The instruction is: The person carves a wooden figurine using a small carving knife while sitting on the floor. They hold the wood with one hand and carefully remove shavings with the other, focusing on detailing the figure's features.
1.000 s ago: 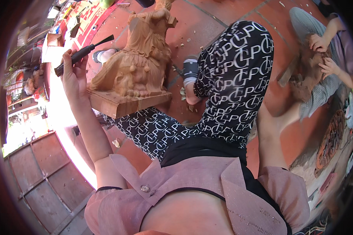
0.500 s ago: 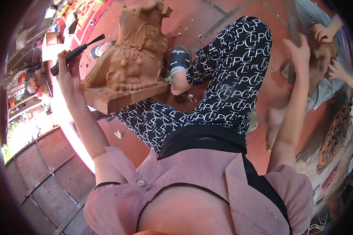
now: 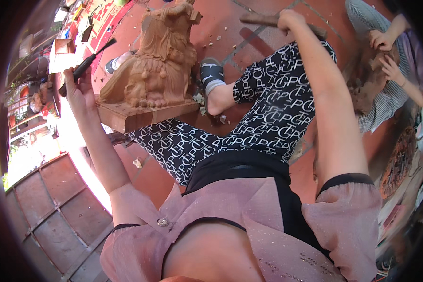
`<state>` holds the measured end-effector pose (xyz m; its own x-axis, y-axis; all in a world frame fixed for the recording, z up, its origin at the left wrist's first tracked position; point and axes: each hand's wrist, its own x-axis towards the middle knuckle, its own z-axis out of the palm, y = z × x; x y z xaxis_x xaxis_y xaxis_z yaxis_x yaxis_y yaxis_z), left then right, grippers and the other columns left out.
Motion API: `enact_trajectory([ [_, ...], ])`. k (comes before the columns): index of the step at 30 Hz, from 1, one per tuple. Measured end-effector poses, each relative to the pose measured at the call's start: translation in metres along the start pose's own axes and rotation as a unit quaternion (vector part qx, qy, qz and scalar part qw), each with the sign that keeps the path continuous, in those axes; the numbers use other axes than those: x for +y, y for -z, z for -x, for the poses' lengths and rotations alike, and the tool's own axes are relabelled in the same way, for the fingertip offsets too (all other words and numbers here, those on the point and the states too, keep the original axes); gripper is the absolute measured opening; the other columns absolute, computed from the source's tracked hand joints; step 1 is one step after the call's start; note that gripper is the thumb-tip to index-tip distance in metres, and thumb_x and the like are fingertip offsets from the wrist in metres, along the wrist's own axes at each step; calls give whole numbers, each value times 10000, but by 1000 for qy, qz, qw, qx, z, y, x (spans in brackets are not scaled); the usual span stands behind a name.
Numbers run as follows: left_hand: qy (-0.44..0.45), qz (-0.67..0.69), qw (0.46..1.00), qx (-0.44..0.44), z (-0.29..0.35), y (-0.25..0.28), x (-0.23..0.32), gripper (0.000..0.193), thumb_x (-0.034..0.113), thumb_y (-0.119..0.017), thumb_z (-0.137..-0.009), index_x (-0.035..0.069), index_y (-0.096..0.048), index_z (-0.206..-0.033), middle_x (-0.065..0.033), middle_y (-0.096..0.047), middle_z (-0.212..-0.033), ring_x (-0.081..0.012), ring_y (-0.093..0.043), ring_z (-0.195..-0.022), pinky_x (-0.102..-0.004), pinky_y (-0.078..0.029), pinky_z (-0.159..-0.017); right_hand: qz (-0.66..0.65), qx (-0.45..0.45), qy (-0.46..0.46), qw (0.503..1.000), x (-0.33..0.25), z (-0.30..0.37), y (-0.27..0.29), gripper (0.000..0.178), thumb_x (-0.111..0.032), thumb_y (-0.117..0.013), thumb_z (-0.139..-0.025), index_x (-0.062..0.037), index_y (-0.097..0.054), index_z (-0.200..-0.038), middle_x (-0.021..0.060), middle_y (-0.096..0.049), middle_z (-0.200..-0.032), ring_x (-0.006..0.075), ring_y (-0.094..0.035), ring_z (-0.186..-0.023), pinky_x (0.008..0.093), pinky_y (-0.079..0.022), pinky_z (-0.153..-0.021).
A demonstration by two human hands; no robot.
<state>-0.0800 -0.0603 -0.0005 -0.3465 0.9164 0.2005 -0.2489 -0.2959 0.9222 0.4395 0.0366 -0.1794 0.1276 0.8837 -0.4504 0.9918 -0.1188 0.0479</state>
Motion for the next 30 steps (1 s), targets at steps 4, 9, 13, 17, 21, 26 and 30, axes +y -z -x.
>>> enact_trajectory([
  [4,-235,-188,953,45,26,10,32,296,242,-484,-930,-30,-546,-1028,-158,-595,-990,-229,-576,-953,-336,-460,-892,19,-65,39,997,-19,-5,-16,442,-87,-788,-537,-22,-664,-956,158,-634,-1021,288,-608,-973,385,-492,-811],
  [9,-443,-347,823,80,106,7,103,472,341,-507,-904,-126,-546,-962,-228,-601,-948,-288,-609,-860,-367,-543,-701,42,-106,33,993,-21,-5,-22,390,-61,-755,-552,-18,-673,-931,156,-622,-1058,284,-603,-989,381,-493,-810],
  [13,-542,-397,736,83,158,33,117,348,232,-571,-881,-113,-539,-920,-231,-598,-849,-256,-607,-679,-330,-534,-543,50,-125,3,991,-54,-2,-38,345,-31,-699,-571,-30,-683,-916,149,-623,-1065,263,-606,-991,371,-501,-795],
  [17,-335,-406,831,180,205,77,74,268,202,-601,-861,-8,-523,-1008,-116,-567,-715,-153,-510,-538,-296,-458,-406,11,-208,19,978,-80,0,-74,346,-20,-648,-601,-35,-669,-946,141,-635,-1034,259,-621,-960,369,-511,-762],
  [21,42,-431,868,244,218,142,-20,250,128,-620,-825,52,-553,-1054,-24,-515,-739,-67,-440,-518,-201,-332,-404,8,-62,99,993,-107,6,-98,315,-82,-633,-658,-55,-654,-972,157,-633,-1005,288,-618,-937,380,-501,-763],
  [26,312,-242,880,264,257,231,-139,324,65,-582,-793,14,-503,-1103,-59,-563,-726,-114,-531,-544,-237,-421,-426,-199,142,234,941,-210,35,-97,164,-124,-595,-686,-67,-661,-825,173,-636,-844,314,-625,-812,390,-497,-736],
  [30,300,-161,925,170,272,269,-208,388,25,-582,-787,-57,-475,-1150,-151,-624,-968,-221,-627,-813,-325,-531,-700,-152,87,265,948,-263,52,-153,147,-161,-608,-688,-40,-674,-742,182,-641,-793,308,-641,-776,381,-513,-698],
])
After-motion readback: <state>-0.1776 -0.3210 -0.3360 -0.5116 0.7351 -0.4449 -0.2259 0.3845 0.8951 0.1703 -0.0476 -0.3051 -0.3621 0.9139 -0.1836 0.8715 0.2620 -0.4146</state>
